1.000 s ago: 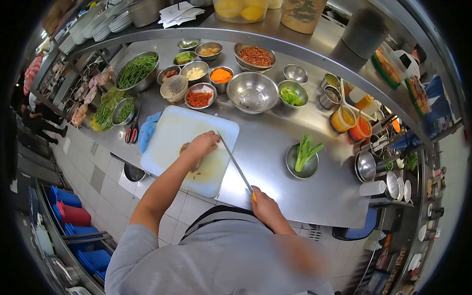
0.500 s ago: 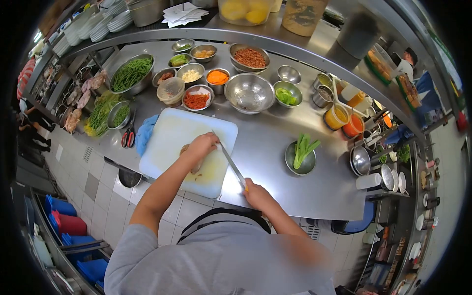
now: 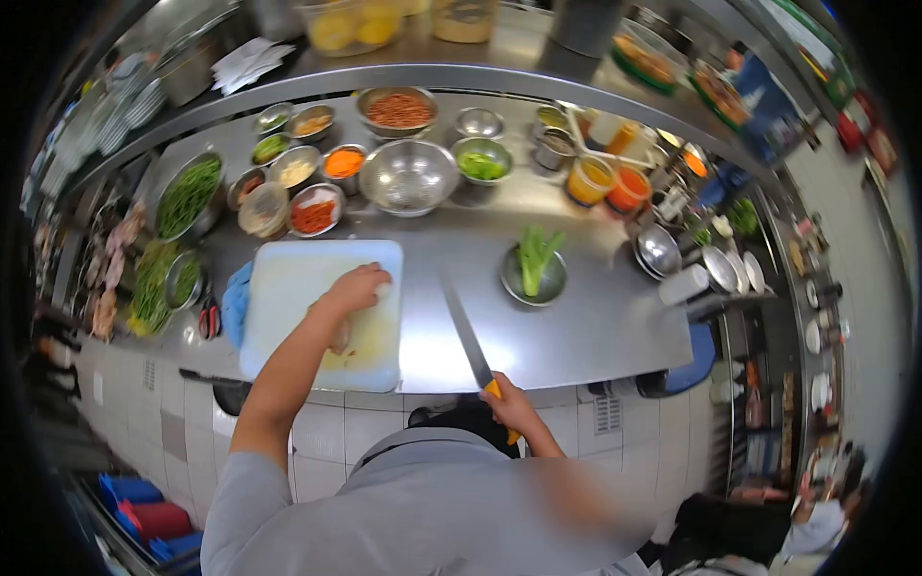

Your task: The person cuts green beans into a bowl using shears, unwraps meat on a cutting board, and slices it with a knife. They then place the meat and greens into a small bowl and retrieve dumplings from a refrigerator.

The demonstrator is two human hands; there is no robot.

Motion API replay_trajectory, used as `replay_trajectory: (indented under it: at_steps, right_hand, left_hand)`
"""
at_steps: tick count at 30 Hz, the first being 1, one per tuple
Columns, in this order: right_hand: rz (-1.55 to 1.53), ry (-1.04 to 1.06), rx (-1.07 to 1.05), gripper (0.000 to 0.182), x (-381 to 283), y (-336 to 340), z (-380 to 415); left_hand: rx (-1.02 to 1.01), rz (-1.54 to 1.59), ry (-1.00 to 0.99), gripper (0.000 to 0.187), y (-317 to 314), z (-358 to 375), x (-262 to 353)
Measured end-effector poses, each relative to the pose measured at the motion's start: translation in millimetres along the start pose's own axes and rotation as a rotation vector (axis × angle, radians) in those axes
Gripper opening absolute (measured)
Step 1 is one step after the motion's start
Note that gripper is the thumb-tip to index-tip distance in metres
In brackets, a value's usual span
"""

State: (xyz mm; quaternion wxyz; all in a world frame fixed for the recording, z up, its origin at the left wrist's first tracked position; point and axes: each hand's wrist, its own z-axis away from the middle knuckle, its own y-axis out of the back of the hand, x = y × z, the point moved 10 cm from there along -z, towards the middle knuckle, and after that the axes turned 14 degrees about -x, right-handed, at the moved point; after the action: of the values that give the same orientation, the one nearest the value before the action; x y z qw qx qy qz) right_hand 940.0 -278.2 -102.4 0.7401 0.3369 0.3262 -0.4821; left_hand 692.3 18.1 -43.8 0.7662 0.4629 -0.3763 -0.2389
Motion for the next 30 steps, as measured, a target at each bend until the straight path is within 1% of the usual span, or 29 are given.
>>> replay_trajectory:
  at_steps: [2, 3, 5, 6, 7, 9, 10, 12, 13, 15, 16, 17, 18, 19, 20, 22, 23, 25, 26, 28, 30]
  right_hand:
    - [-0.009, -0.016, -0.036, 0.051, 14.2, 0.0, 2.2]
    - [-0.016, -0.016, -0.017, 0.051, 11.6, 3.7, 4.2]
    - [0.035, -0.076, -0.054, 0.051, 4.9, 1.8, 6.0]
    - [0.027, -0.014, -0.054, 0.052, 13.3, 0.9, -3.3]
    - [0.016, -0.017, -0.053, 0.052, 17.1, 0.0, -4.0]
    - [0.106, -0.035, -0.086, 0.052, 10.9, 3.8, -13.5]
    - [0.112, -0.028, -0.078, 0.052, 4.7, 9.3, -17.0]
    - [0.162, -0.075, -0.164, 0.054, 3.3, 5.8, -17.4]
    - [0.162, -0.076, -0.165, 0.054, 10.6, 8.1, -19.7]
    - [0.372, 0.107, -0.095, 0.053, 0.1, 14.7, -25.5]
    - [0.371, 0.111, -0.104, 0.053, -5.0, 19.0, -24.1]
    - [0.337, 0.101, -0.133, 0.054, -7.9, 22.9, -22.2]
    - [0.307, 0.091, -0.170, 0.056, -10.1, 24.9, -21.6]
    - [0.316, 0.098, -0.204, 0.056, -8.2, 25.3, -23.7]
    - [0.297, 0.113, -0.175, 0.055, -8.4, 32.2, -25.4]
    - [0.273, 0.146, -0.179, 0.056, -2.3, 39.1, -37.9]
    - [0.304, 0.215, -0.153, 0.053, 4.1, 41.0, -46.8]
    - [0.096, -0.012, -0.304, 0.050, 2.6, 36.4, -46.5]
    - [0.090, 0.010, -0.313, 0.048, -2.8, 36.8, -48.9]
    - [0.093, 0.012, -0.317, 0.045, -10.2, 38.9, -49.9]
    - [0.116, 0.029, -0.334, 0.045, -19.7, 40.1, -51.4]
  left_hand:
    - [-0.013, 0.260, 0.076, 0.044, 0.5, -14.8, -6.4]
    - [-0.016, 0.252, 0.057, 0.044, 8.8, -27.2, 13.5]
    - [0.129, 0.541, -0.093, 0.044, 41.3, -51.3, 72.0]
    - [0.133, 0.579, -0.139, 0.044, 47.5, -70.0, 99.1]
    - [0.134, 0.620, -0.183, 0.044, 50.1, -88.6, 126.1]
    - [0.206, 0.480, -0.255, 0.053, 64.2, -118.2, 177.5]
    - [0.214, 0.473, -0.261, 0.053, 67.0, -134.2, 195.7]
    - [0.318, 0.448, -0.172, 0.061, 60.4, -154.0, 213.3]
    - [0.318, 0.449, -0.171, 0.061, 53.3, -159.2, 220.2]
    - [0.120, 0.217, -0.164, 0.059, 21.8, -173.3, 237.4]
    - [0.005, 0.069, -0.157, 0.052, -1.5, -182.8, 235.8]
    - [0.003, 0.072, -0.141, 0.052, -14.2, -188.3, 229.4]
    - [-0.018, 0.006, -0.078, 0.047, -24.7, -190.1, 222.4]
    - [-0.039, -0.057, -0.005, 0.042, -29.3, -187.4, 213.7]
    - [-0.038, -0.045, 0.038, 0.042, -30.6, -184.5, 205.4]
    - [-0.017, -0.100, 0.074, 0.034, -21.7, -163.5, 199.4]
    - [-0.021, -0.085, 0.147, 0.034, -14.5, -144.9, 191.1]
    - [0.103, 0.098, 0.168, 0.036, 15.0, -102.4, 185.8]
    - [0.106, 0.103, 0.220, 0.036, 18.8, -79.2, 170.6]
    - [0.413, 0.251, -0.035, 0.039, 51.4, -14.2, 161.6]
    - [0.333, 0.299, 0.136, 0.041, 52.8, 53.0, 106.4]
